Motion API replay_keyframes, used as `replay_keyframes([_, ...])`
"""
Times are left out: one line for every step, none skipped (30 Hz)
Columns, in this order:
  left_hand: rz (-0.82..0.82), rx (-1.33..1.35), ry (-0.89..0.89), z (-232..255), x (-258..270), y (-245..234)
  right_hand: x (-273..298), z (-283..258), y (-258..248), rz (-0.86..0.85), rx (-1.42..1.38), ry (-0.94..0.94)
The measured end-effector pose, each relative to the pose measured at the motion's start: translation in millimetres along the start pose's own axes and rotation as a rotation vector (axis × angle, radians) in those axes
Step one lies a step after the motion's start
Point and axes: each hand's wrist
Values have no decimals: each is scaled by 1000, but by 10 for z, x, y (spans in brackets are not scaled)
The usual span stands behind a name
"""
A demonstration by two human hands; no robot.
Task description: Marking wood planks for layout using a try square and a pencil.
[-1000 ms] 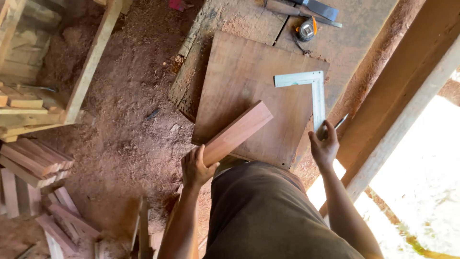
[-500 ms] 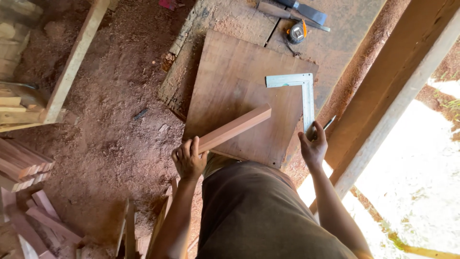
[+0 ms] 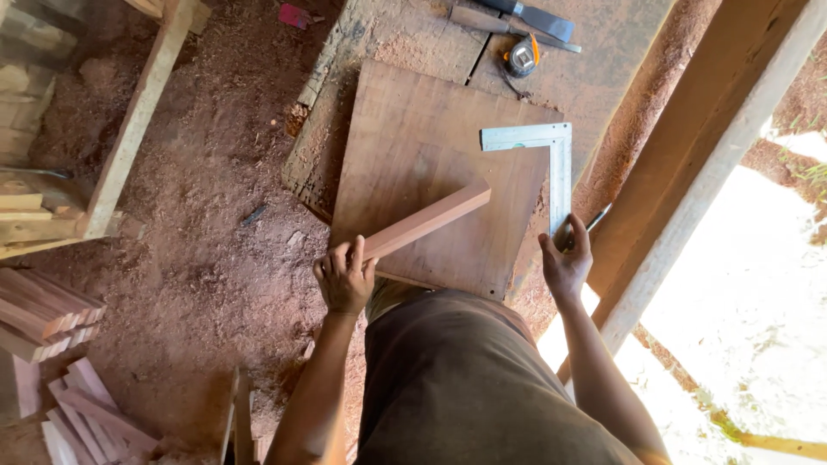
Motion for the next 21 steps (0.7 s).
replay_keyframes([1, -1, 6, 8, -12, -18, 1, 13, 7, 5, -3, 1])
replay_keyframes([-29, 13, 1, 18, -25, -38, 1, 25, 13, 8, -7, -1])
replay_keyframes([-63, 28, -5, 35, -11, -58, 23, 46, 11, 9, -9, 0])
replay_keyframes([-65, 28, 1, 58, -5, -51, 47, 17, 14, 13, -11, 4])
replay_keyframes([-78, 36, -9, 66, -35, -36, 42, -20, 36, -10, 12, -18])
replay_keyframes([-91, 44, -18, 74, -62, -23, 37, -59, 56, -33, 34, -41])
replay_keyframes([-93, 41, -10, 83, -149, 48, 14, -33, 78, -27, 29, -35])
replay_keyframes([-64, 58, -13, 93, -232, 120, -8, -5, 99, -53, 59, -70])
replay_keyframes([-32, 78, -18, 118, -327, 210, -49, 26, 112, -77, 92, -109])
replay_keyframes([-32, 78, -11, 177, -464, 40, -49, 12, 164, -71, 89, -106])
replay_keyframes([-26, 133, -14, 257, -624, -120, -89, -9, 201, -84, 120, -153])
replay_keyframes([-20, 189, -18, 335, -784, -285, -130, -34, 239, -98, 150, -199])
replay_keyframes([-13, 190, -15, 428, -931, -508, -189, -35, 247, -93, 150, -205])
replay_keyframes([55, 357, -39, 521, -1076, -730, -252, -36, 255, -128, 227, -247])
replay_keyframes([116, 522, -62, 601, -1182, -973, -264, -31, 271, -166, 301, -280])
replay_keyframes([115, 520, -59, 602, -1270, -1149, -238, -198, 201, -164, 298, -279])
replay_keyframes([-94, 829, -125, 598, -1370, -1320, -222, -365, 139, -266, 320, -428])
replay_keyframes([-312, 1131, -192, 600, -1470, -1487, -208, -527, 74, -368, 341, -578])
replay_keyframes([-319, 1130, -186, 607, -1445, -1528, -207, -657, 72, -362, 340, -572])
replay_keyframes([-474, 1264, -66, 619, -1421, -1568, -210, -784, 67, -383, 325, -700])
replay_keyframes([-632, 1393, 63, 635, -1416, -1603, -228, -917, 55, -400, 313, -828])
Point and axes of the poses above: each hand's wrist, its own x-axis away from the middle knuckle, its own y-axis out of the palm, z = x × y, and after that the axes turned 13 degrees about -z, right-handed
